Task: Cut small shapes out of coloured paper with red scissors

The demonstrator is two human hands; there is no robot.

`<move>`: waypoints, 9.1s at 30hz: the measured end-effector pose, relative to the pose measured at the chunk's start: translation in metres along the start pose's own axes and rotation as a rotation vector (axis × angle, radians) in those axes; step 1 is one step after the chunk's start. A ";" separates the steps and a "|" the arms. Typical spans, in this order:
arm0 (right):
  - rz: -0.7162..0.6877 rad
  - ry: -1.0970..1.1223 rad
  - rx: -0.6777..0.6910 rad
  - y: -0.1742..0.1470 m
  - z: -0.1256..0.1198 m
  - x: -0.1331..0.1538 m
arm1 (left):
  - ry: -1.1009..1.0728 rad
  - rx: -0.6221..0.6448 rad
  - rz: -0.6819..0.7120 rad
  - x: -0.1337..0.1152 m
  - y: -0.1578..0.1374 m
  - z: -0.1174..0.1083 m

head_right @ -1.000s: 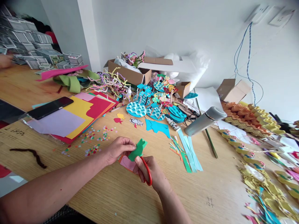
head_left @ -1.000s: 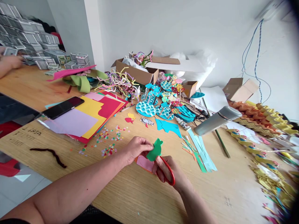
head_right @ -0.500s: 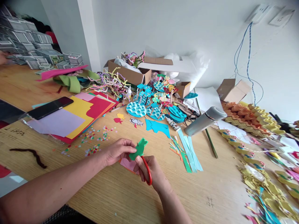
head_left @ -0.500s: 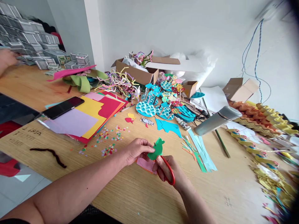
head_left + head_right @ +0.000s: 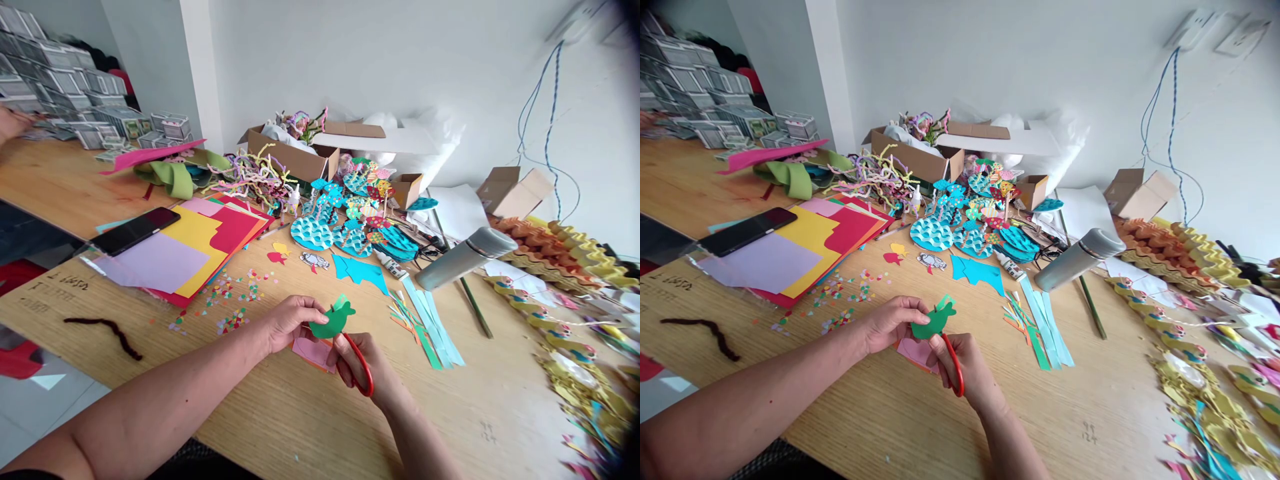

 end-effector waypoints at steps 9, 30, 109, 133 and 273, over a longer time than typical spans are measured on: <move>-0.010 0.020 -0.015 -0.001 -0.001 0.002 | -0.013 -0.051 -0.003 -0.002 0.001 -0.006; 0.002 -0.012 0.008 0.001 0.004 0.000 | -0.004 -0.149 0.159 -0.017 0.005 -0.015; -0.037 -0.102 0.022 -0.001 0.006 0.004 | 0.106 -0.060 0.221 -0.019 0.005 -0.005; -0.013 -0.082 0.012 -0.001 0.005 0.004 | 0.110 -0.069 0.199 -0.018 0.004 -0.007; -0.038 -0.048 0.122 0.000 0.011 -0.001 | 0.007 -0.109 0.093 -0.009 0.003 -0.008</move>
Point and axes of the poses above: each hand's wrist, its own y-axis towards the middle knuckle, its own z-axis out of the palm, x = y × z, the point moved 9 cm from there along y, towards the middle knuckle, and after that the axes turned 13 degrees about z, right-handed, at the moved point
